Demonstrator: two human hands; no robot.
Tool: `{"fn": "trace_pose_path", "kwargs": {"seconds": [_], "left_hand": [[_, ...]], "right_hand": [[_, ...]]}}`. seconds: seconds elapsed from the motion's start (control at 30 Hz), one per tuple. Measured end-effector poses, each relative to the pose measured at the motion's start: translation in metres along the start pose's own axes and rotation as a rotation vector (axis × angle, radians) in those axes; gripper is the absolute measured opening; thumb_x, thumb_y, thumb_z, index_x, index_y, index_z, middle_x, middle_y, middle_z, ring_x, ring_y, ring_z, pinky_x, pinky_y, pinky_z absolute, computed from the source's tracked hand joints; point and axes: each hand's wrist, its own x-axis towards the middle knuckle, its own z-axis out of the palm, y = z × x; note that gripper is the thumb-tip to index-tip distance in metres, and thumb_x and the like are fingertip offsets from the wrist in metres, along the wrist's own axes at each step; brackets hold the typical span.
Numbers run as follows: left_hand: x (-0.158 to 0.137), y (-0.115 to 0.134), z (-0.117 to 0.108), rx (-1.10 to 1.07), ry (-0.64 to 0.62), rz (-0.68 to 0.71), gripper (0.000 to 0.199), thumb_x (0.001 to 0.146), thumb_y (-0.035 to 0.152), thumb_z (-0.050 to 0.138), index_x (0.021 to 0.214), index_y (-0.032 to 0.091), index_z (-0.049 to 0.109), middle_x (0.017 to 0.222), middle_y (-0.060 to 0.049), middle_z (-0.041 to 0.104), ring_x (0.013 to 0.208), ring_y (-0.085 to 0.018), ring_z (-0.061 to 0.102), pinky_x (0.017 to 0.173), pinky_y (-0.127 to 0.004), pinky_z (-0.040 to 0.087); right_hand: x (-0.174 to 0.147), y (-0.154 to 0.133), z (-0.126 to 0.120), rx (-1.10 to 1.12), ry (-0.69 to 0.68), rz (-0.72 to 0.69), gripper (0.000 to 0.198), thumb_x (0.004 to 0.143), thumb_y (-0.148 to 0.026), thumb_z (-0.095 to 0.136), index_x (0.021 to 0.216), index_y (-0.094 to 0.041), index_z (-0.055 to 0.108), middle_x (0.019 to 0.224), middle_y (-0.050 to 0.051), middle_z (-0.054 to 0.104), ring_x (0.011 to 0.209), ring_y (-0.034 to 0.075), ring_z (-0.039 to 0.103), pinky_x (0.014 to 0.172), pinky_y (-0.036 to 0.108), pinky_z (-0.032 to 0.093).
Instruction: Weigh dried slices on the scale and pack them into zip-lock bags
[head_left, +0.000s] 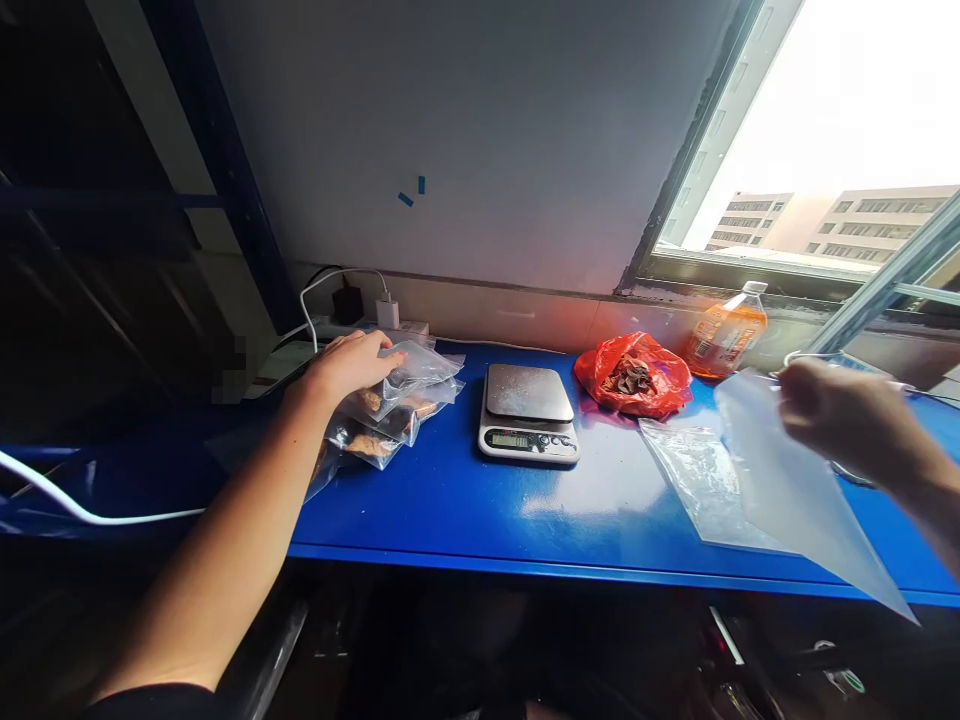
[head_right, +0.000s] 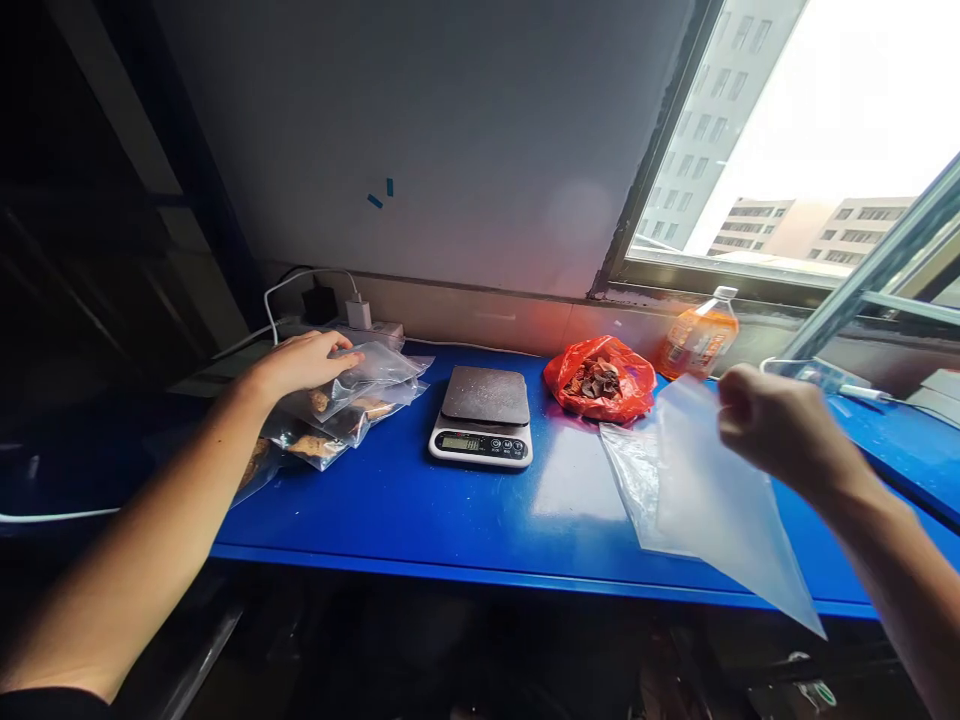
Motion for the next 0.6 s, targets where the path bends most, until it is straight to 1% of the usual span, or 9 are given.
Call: {"fn": "trace_pose_path", "kwargs": {"seconds": [0.03, 0.1, 0.17, 0.23, 0.37, 0.43, 0.53, 0.6], "left_hand": [[0.001, -0.001, 0.001, 0.003, 0.009, 0.008, 0.056, 0.081, 0.062, 0.046, 0.120, 0.024, 0.060, 0.127, -0.014, 0.060, 0.114, -0.035, 0.058, 0.093, -0.043, 0.046], [0.002, -0.003, 0.003, 0.005, 0.017, 0.025, 0.055, 0.081, 0.062, 0.045, 0.118, 0.024, 0.061, 0.125, -0.014, 0.061, 0.113, -0.035, 0.058, 0.091, -0.043, 0.046], [0.003, -0.004, 0.005, 0.003, 0.012, 0.031, 0.055, 0.081, 0.062, 0.044, 0.117, 0.024, 0.062, 0.124, -0.014, 0.062, 0.113, -0.035, 0.058, 0.090, -0.042, 0.047], [0.003, -0.006, 0.006, 0.000, 0.007, 0.031, 0.055, 0.082, 0.063, 0.043, 0.117, 0.025, 0.062, 0.123, -0.014, 0.062, 0.113, -0.034, 0.059, 0.089, -0.041, 0.047], [0.005, -0.008, 0.006, -0.007, 0.011, 0.024, 0.056, 0.081, 0.064, 0.045, 0.117, 0.025, 0.062, 0.121, -0.014, 0.064, 0.111, -0.033, 0.060, 0.088, -0.040, 0.047], [0.006, -0.008, 0.005, -0.062, 0.005, 0.015, 0.055, 0.081, 0.062, 0.049, 0.117, 0.023, 0.062, 0.120, -0.013, 0.064, 0.108, -0.032, 0.061, 0.087, -0.038, 0.048], [0.008, -0.009, 0.002, -0.156, 0.022, -0.021, 0.050, 0.083, 0.053, 0.051, 0.120, 0.021, 0.060, 0.121, -0.012, 0.065, 0.106, -0.028, 0.063, 0.085, -0.034, 0.048], [0.008, -0.010, 0.002, -0.170, 0.050, -0.056, 0.046, 0.084, 0.047, 0.051, 0.121, 0.020, 0.058, 0.119, -0.012, 0.066, 0.104, -0.027, 0.064, 0.084, -0.034, 0.049]], "right_hand": [[-0.004, 0.005, 0.015, -0.025, -0.119, -0.019, 0.026, 0.059, 0.000, 0.057, 0.056, -0.023, 0.045, 0.052, 0.000, 0.046, 0.048, 0.012, 0.038, 0.054, 0.032, 0.030], [-0.010, 0.013, 0.045, -0.029, -0.257, -0.053, 0.027, 0.059, -0.003, 0.053, 0.056, -0.025, 0.038, 0.053, 0.001, 0.046, 0.050, 0.014, 0.038, 0.055, 0.033, 0.029], [-0.013, 0.017, 0.070, 0.000, -0.283, -0.050, 0.025, 0.060, -0.004, 0.049, 0.060, -0.026, 0.036, 0.056, 0.002, 0.048, 0.052, 0.015, 0.037, 0.056, 0.033, 0.030], [-0.012, 0.019, 0.085, 0.040, -0.295, -0.053, 0.024, 0.060, -0.005, 0.047, 0.064, -0.026, 0.036, 0.059, 0.002, 0.050, 0.052, 0.015, 0.037, 0.057, 0.032, 0.031], [-0.010, 0.021, 0.095, 0.069, -0.340, -0.072, 0.023, 0.059, -0.005, 0.046, 0.064, -0.026, 0.037, 0.060, 0.003, 0.051, 0.054, 0.015, 0.040, 0.058, 0.032, 0.031], [-0.010, 0.022, 0.097, 0.068, -0.352, -0.073, 0.023, 0.060, -0.005, 0.046, 0.062, -0.026, 0.037, 0.058, 0.003, 0.050, 0.053, 0.015, 0.039, 0.057, 0.032, 0.030], [-0.012, 0.023, 0.100, 0.078, -0.377, -0.091, 0.024, 0.059, -0.006, 0.048, 0.059, -0.026, 0.035, 0.056, 0.002, 0.047, 0.052, 0.015, 0.038, 0.056, 0.032, 0.029], [-0.013, 0.025, 0.103, 0.083, -0.386, -0.106, 0.024, 0.059, -0.007, 0.048, 0.059, -0.026, 0.035, 0.055, 0.002, 0.047, 0.052, 0.015, 0.038, 0.056, 0.032, 0.029]]}}
